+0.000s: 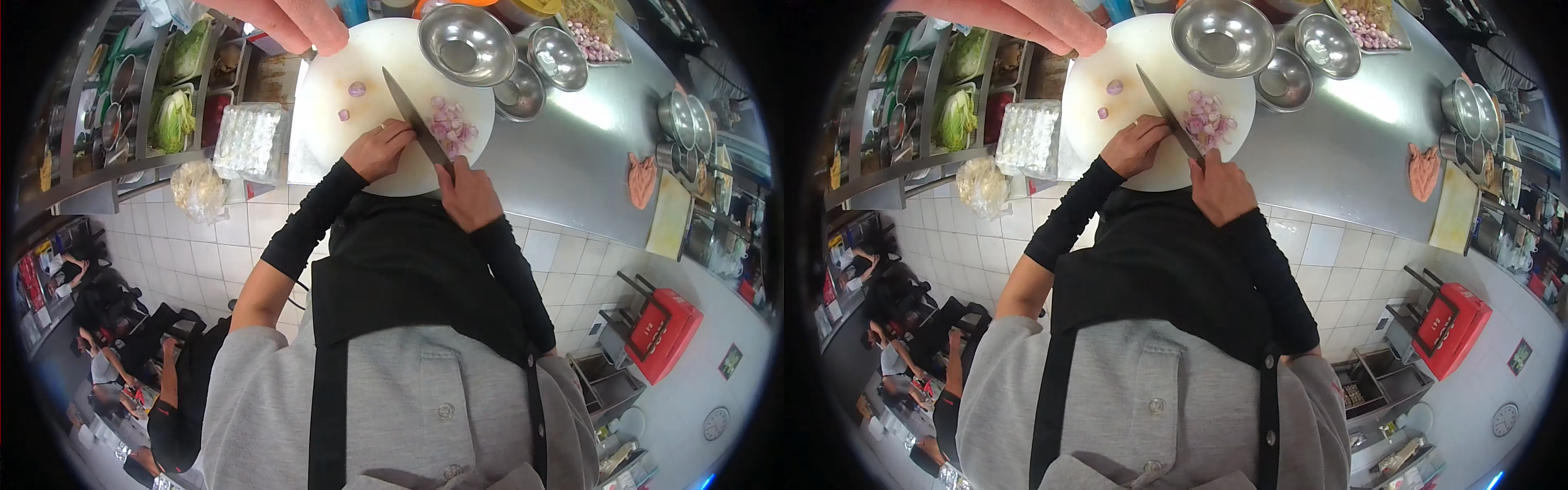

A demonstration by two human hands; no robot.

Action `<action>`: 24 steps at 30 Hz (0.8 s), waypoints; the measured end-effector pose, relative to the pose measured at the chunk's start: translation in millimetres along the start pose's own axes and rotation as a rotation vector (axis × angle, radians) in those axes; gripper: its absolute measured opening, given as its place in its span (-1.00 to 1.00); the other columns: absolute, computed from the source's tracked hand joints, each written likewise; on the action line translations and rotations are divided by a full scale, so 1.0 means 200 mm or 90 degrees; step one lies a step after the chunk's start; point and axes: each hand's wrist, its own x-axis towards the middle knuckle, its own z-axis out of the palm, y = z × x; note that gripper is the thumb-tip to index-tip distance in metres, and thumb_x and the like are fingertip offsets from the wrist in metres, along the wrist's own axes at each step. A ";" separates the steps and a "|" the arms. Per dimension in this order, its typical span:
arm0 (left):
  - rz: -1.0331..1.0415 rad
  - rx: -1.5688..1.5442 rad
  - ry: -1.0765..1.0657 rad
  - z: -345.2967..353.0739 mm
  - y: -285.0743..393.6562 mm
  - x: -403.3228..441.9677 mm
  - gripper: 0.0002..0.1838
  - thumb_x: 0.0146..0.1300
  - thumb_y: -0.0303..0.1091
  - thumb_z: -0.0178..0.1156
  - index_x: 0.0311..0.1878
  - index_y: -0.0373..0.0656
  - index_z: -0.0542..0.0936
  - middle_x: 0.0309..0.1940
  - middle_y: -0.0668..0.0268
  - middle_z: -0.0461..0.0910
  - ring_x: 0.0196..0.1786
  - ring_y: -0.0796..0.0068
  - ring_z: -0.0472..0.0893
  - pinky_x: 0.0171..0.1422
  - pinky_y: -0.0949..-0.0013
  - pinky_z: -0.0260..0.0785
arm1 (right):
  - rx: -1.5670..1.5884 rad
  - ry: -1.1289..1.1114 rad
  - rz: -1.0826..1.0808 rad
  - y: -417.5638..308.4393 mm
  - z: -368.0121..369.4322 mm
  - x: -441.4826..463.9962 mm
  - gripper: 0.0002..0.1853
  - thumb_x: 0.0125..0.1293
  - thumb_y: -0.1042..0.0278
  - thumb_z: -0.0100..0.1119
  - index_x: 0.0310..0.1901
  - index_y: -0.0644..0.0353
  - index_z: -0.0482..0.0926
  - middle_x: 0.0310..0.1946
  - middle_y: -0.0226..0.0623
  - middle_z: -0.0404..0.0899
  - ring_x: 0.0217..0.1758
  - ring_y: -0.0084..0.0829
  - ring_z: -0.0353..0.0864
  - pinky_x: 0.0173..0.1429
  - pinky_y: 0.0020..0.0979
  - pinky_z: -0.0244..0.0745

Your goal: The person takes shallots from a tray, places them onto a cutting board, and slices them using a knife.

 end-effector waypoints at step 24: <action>-0.256 -0.086 0.143 0.02 0.15 0.07 -0.82 0.24 -0.57 0.41 -0.10 -0.21 0.73 -0.17 0.21 0.74 -0.03 0.16 0.73 0.04 0.23 0.61 | 0.027 0.033 -0.002 0.06 0.04 0.04 -0.61 0.59 0.01 0.11 -0.12 0.25 0.43 -0.44 0.26 0.66 -0.30 0.35 0.69 -0.20 0.25 0.58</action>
